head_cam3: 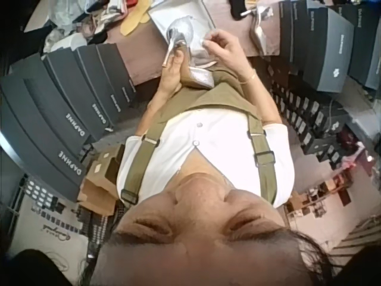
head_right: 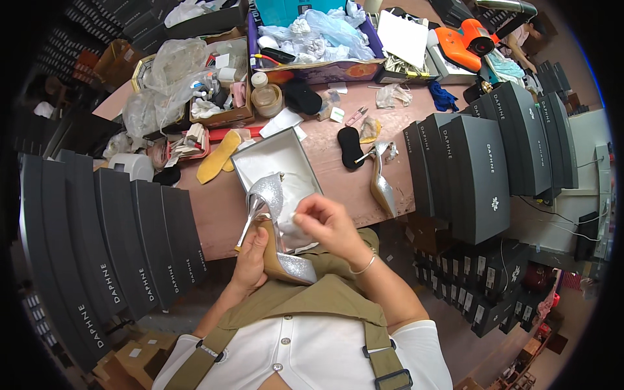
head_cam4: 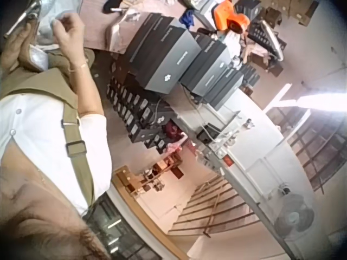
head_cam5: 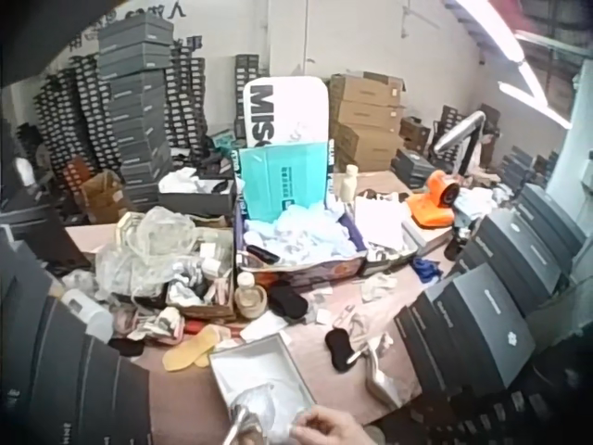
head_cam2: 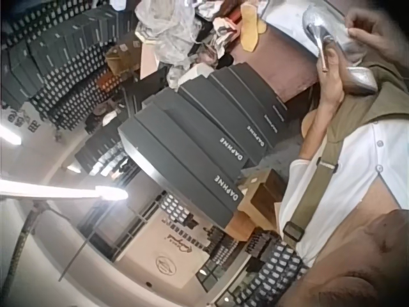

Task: Inspecting, cleaning, and packing pairs of high-heeled shoes into boxes for shipment.

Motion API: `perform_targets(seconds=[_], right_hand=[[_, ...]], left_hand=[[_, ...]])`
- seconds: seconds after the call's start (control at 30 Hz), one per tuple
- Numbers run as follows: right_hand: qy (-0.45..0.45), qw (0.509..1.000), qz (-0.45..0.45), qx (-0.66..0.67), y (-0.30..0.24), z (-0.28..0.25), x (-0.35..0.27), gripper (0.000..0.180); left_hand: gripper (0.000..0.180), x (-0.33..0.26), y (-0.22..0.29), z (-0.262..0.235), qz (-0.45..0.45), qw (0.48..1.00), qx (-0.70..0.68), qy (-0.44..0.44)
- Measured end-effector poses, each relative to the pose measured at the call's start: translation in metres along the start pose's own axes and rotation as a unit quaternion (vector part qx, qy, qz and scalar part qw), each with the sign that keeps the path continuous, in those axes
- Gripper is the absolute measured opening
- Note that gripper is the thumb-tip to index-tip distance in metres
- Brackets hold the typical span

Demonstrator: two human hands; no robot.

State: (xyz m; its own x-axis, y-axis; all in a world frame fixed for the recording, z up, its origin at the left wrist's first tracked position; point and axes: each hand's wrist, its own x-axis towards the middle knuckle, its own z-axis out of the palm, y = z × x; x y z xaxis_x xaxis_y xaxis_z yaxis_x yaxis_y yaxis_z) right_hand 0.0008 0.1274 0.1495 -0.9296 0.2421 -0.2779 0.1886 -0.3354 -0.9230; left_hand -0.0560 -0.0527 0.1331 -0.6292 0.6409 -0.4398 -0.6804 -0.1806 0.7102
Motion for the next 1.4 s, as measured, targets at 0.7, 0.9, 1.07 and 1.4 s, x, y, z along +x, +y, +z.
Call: perform_targets(seconds=[0.7,0.9,1.07,1.4], right_hand=[[0.203,0.88,0.121,-0.412,0.08,-0.231,0.031,0.016],[0.094,0.987,0.104,-0.08,-0.004,-0.114,-0.019,0.005],[-0.003,0.994,0.105,-0.039,0.001,-0.065,-0.036,0.004],[0.136,0.988,-0.008,-0.07,0.007,-0.035,-0.032,0.008]], left_hand=[[0.046,0.089,-0.021,-0.028,0.115,0.958,0.261,-0.011],[0.045,0.089,-0.049,0.043,-0.031,0.991,0.109,-0.066],[0.04,0.08,-0.056,0.032,-0.03,0.997,0.009,-0.07],[0.032,0.051,-0.047,0.027,-0.062,0.994,-0.055,-0.067]])
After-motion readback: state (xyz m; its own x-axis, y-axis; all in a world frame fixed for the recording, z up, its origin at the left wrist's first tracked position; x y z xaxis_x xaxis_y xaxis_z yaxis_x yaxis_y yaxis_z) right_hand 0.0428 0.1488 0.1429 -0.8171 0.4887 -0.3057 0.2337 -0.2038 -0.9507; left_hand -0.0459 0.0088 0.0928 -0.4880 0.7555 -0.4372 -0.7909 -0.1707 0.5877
